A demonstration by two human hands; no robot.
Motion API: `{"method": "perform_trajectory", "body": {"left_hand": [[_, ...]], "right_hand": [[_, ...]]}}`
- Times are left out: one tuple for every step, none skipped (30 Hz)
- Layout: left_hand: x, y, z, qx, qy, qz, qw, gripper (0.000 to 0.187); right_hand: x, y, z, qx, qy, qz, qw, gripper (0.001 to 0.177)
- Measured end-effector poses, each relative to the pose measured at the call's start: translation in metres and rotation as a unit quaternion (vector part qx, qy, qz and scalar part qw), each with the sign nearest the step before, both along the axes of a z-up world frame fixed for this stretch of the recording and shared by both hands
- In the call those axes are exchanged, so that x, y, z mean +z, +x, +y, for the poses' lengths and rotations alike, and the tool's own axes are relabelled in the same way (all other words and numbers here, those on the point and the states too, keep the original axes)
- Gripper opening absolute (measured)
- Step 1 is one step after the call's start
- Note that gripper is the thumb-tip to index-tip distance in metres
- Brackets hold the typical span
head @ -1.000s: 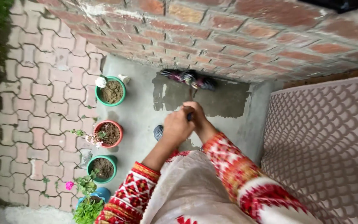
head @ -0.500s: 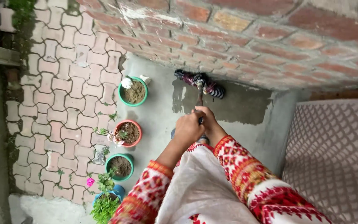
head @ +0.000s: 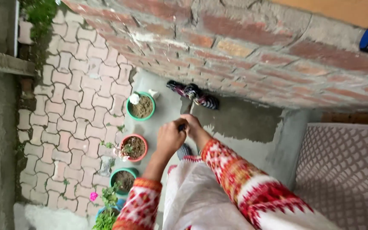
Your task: The person is using a long-handled tool with a cloth attached to clean and scrub a wet concrete outdoor floor area.
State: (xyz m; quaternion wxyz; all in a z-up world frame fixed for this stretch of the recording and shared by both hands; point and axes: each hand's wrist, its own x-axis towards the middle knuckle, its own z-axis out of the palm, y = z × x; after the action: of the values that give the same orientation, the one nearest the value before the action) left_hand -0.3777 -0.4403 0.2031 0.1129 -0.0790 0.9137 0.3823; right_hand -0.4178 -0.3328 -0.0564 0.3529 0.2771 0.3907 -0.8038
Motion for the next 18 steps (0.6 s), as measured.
{"method": "perform_trajectory", "body": {"left_hand": [[-0.003, 0.002, -0.004, -0.001, 0.0, -0.002, 1.0, 0.023], [-0.006, 0.003, -0.009, 0.02, 0.005, -0.005, 1.0, 0.024], [-0.008, -0.001, -0.014, 0.045, 0.011, -0.001, 0.999, 0.025], [-0.01, -0.011, -0.018, 0.046, 0.013, 0.004, 0.999, 0.025], [-0.009, -0.005, -0.024, 0.046, 0.025, 0.005, 0.999, 0.027], [-0.008, 0.003, -0.029, 0.045, 0.036, 0.006, 0.998, 0.029], [-0.008, 0.003, -0.033, 0.045, 0.035, 0.008, 0.998, 0.029], [-0.007, 0.004, -0.036, 0.038, 0.031, -0.001, 0.999, 0.03], [-0.007, 0.0, -0.04, 0.026, 0.029, -0.006, 0.999, 0.031], [-0.002, -0.007, -0.043, 0.02, 0.029, -0.001, 0.999, 0.031], [0.0, -0.008, -0.044, 0.042, 0.088, -0.08, 0.992, 0.029], [0.002, -0.009, -0.046, 0.064, 0.146, -0.16, 0.974, 0.029], [-0.002, -0.005, -0.052, 0.06, 0.146, -0.162, 0.974, 0.029], [-0.007, -0.001, -0.058, 0.114, 0.257, -0.254, 0.925, 0.031], [-0.012, 0.002, -0.063, 0.166, 0.36, -0.34, 0.853, 0.034], [-0.05, 0.017, -0.067, 0.162, 0.359, -0.343, 0.853, 0.034], [-0.087, 0.029, -0.07, 0.197, 0.423, -0.365, 0.806, 0.035], [-0.126, 0.042, -0.071, 0.231, 0.483, -0.386, 0.752, 0.036]], "right_hand": [[-0.001, 0.001, -0.005, -0.001, 0.0, -0.002, 1.0, 0.017], [-0.002, 0.002, -0.011, 0.015, -0.025, -0.037, 0.999, 0.014], [-0.001, -0.007, -0.017, 0.035, -0.048, -0.064, 0.996, 0.011], [-0.014, -0.022, -0.019, 0.037, -0.047, -0.059, 0.996, 0.011], [-0.026, -0.012, -0.022, 0.034, -0.043, -0.079, 0.995, 0.01], [-0.037, 0.0, -0.025, 0.03, -0.039, -0.1, 0.994, 0.009], [-0.035, 0.001, -0.029, 0.03, -0.041, -0.098, 0.994, 0.009], [-0.033, 0.002, -0.032, 0.02, -0.035, -0.08, 0.996, 0.009], [-0.029, -0.003, -0.035, 0.005, -0.027, -0.058, 0.998, 0.009], [-0.041, -0.01, -0.038, 0.0, -0.028, -0.053, 0.998, 0.009], [-0.054, -0.009, -0.037, 0.005, 0.015, -0.074, 0.997, 0.011], [-0.068, -0.007, -0.036, 0.01, 0.058, -0.095, 0.994, 0.013], [-0.036, -0.002, -0.042, 0.006, 0.059, -0.097, 0.994, 0.013], [-0.005, 0.003, -0.048, 0.018, 0.126, -0.127, 0.984, 0.012], [0.025, 0.007, -0.053, 0.031, 0.192, -0.157, 0.968, 0.011], [0.024, 0.02, -0.056, 0.027, 0.192, -0.159, 0.968, 0.011], [0.022, 0.03, -0.057, 0.03, 0.226, -0.13, 0.965, 0.011], [0.02, 0.04, -0.058, 0.033, 0.26, -0.101, 0.96, 0.012]]}}
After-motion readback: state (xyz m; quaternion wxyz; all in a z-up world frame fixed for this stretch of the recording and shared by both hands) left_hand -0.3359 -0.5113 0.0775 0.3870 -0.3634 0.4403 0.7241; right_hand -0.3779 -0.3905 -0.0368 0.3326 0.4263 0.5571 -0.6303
